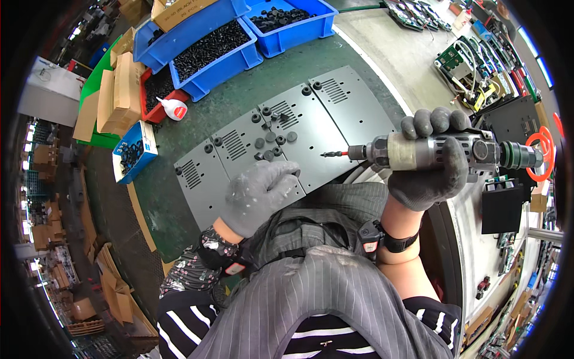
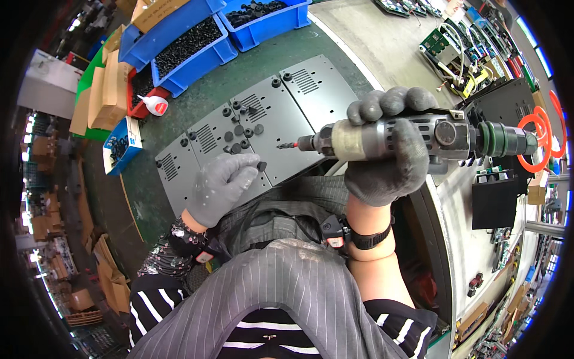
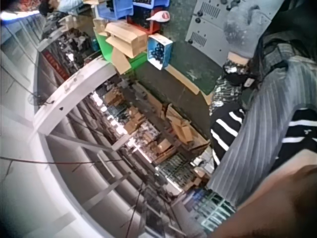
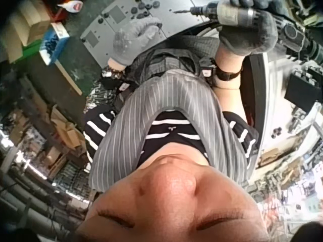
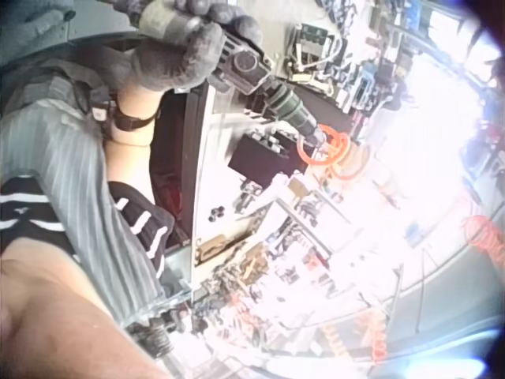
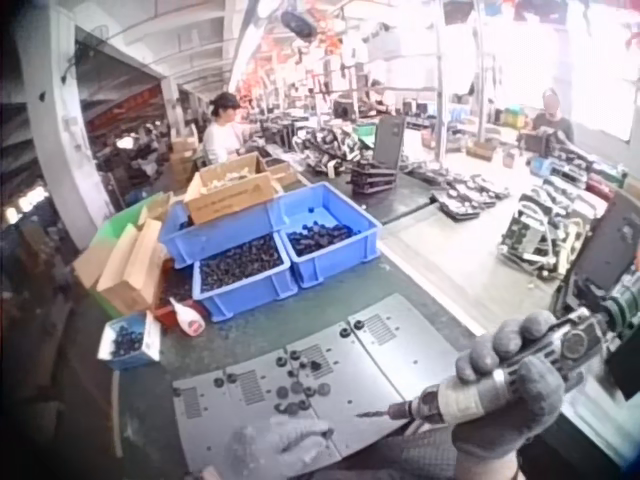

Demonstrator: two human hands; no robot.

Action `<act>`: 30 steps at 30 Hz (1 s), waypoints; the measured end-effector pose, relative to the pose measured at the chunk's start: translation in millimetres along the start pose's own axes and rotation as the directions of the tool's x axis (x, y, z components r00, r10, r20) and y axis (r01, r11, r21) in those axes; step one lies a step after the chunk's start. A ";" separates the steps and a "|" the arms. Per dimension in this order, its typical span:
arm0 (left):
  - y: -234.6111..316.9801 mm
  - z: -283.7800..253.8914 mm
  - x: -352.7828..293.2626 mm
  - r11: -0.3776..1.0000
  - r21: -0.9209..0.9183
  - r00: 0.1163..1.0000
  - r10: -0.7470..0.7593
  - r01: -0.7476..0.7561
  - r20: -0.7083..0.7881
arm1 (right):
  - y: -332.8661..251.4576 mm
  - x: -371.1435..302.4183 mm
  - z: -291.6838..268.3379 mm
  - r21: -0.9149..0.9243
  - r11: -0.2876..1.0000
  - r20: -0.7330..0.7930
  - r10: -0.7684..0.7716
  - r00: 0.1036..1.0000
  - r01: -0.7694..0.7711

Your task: Manually assemble electronic components and secure with screws using a pneumatic screwdriver.

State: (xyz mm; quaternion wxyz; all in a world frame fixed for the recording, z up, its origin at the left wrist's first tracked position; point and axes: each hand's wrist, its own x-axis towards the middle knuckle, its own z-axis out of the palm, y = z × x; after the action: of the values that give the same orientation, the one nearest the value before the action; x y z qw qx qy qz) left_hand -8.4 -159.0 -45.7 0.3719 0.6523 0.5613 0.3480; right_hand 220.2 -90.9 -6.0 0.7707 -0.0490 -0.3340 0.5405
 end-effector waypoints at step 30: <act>9.6 0.8 138.7 0.861 0.486 0.981 0.068 -0.151 0.184 | 8.9 64.3 -34.6 -0.248 0.969 -0.076 -0.007 0.997 -0.012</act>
State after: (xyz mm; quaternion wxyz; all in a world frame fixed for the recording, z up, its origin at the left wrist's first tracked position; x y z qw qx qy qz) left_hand 14.6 -22.6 -32.7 0.2148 0.7828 0.5621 0.1583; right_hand 245.2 -21.7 -6.9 0.7700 -0.1657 -0.3694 0.4931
